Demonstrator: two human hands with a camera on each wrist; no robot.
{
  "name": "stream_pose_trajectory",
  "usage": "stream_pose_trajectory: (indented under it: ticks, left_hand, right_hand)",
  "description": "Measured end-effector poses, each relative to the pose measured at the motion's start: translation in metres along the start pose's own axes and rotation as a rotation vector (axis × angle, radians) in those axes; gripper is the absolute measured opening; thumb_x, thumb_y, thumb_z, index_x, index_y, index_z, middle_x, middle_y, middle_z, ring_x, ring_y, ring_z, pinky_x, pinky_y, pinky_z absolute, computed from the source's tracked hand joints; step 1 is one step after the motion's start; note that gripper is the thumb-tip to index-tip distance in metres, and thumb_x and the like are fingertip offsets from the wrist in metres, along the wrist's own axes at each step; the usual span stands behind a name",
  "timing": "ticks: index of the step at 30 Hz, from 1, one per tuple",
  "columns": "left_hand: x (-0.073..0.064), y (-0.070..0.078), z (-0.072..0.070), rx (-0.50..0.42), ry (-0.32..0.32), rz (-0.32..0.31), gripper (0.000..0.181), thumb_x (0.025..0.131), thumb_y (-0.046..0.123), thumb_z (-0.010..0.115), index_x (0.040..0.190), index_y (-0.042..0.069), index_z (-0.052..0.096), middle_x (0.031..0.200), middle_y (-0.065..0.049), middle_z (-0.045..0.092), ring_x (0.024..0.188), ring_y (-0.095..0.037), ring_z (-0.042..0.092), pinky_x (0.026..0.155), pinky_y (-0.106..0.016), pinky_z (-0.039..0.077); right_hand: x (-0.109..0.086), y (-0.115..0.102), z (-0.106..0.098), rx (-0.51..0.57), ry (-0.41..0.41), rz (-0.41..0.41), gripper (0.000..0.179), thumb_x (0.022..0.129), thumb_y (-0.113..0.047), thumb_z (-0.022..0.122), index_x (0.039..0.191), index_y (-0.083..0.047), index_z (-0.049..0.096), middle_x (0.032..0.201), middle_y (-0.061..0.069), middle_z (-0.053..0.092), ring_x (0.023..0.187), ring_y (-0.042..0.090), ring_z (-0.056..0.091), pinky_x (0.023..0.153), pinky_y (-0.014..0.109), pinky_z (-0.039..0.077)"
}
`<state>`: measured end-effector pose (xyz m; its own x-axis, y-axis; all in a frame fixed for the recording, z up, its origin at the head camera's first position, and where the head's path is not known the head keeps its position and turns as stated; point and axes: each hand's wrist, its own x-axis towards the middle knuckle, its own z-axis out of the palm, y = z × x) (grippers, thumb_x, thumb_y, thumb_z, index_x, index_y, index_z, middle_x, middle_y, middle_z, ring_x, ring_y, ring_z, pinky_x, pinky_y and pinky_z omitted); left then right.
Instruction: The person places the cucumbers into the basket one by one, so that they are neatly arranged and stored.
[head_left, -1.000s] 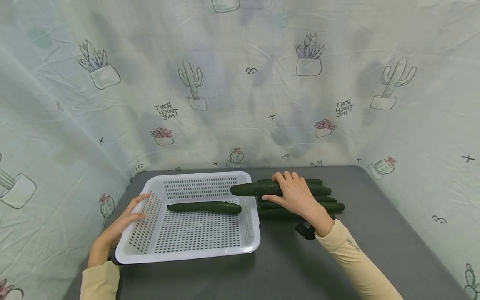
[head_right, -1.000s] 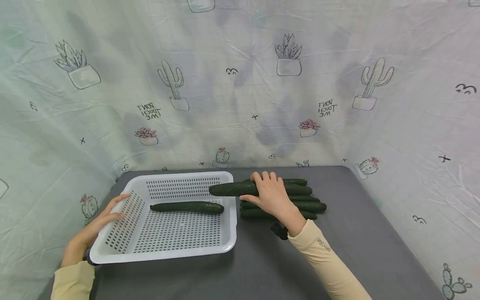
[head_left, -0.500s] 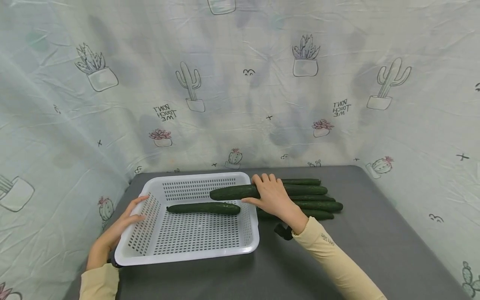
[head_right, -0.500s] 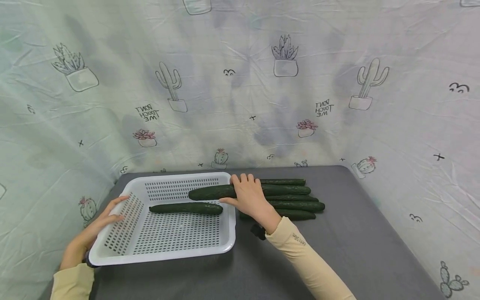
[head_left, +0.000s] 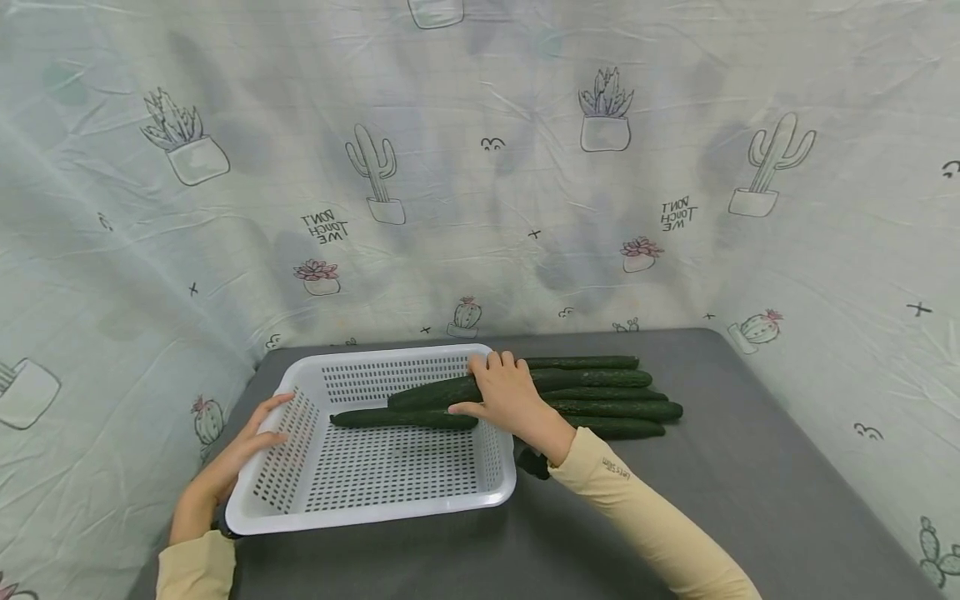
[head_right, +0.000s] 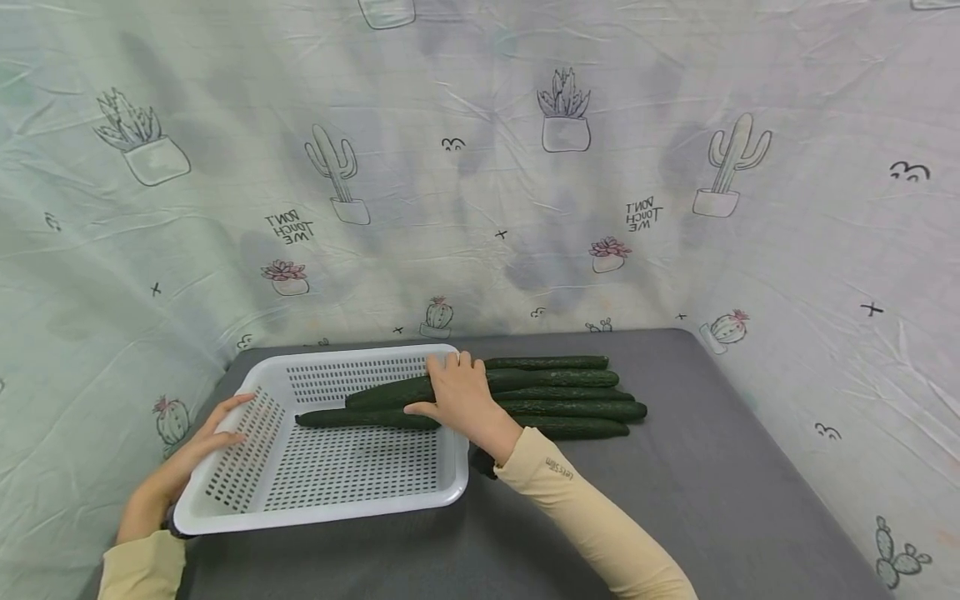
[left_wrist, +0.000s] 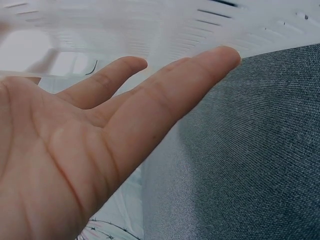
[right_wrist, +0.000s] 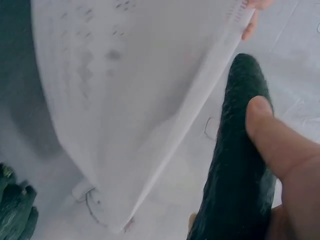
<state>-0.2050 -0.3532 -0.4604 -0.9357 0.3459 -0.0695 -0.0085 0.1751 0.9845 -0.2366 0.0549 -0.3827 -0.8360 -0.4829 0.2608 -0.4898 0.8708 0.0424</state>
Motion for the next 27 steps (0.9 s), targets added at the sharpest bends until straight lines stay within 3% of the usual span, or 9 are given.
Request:
stream_pose_trajectory:
  ticks: [13, 18, 27]
  left_hand:
    - [0.000, -0.004, -0.002, -0.018, -0.014, 0.002, 0.061, 0.099, 0.015, 0.036, 0.146, 0.032, 0.000, 0.143, -0.021, 0.001, 0.108, -0.036, 0.048, 0.071, -0.053, 0.048]
    - [0.000, -0.003, 0.000, -0.004, -0.003, 0.002, 0.062, 0.099, 0.015, 0.037, 0.146, 0.030, 0.000, 0.144, -0.021, 0.001, 0.112, -0.037, 0.044, 0.072, -0.052, 0.048]
    - [0.001, -0.005, -0.002, -0.002, 0.007, -0.001, 0.062, 0.099, 0.016, 0.037, 0.146, 0.032, 0.001, 0.143, -0.020, 0.002, 0.108, -0.034, 0.047, 0.071, -0.052, 0.049]
  right_hand:
    - [0.023, -0.025, -0.014, -0.013, -0.083, 0.051, 0.064, 0.076, -0.072, 0.047, 0.110, -0.018, 0.048, 0.094, 0.009, 0.051, 0.080, 0.025, 0.044, 0.068, 0.035, 0.034]
    - [0.032, -0.037, -0.011, 0.017, -0.102, 0.079, 0.066, 0.077, -0.074, 0.044, 0.113, -0.019, 0.048, 0.101, 0.009, 0.053, 0.089, 0.026, 0.048, 0.077, 0.038, 0.039]
    - [0.046, -0.062, -0.002, 0.014, -0.121, 0.111, 0.068, 0.078, -0.075, 0.041, 0.117, -0.019, 0.047, 0.105, 0.009, 0.056, 0.093, 0.028, 0.051, 0.080, 0.042, 0.041]
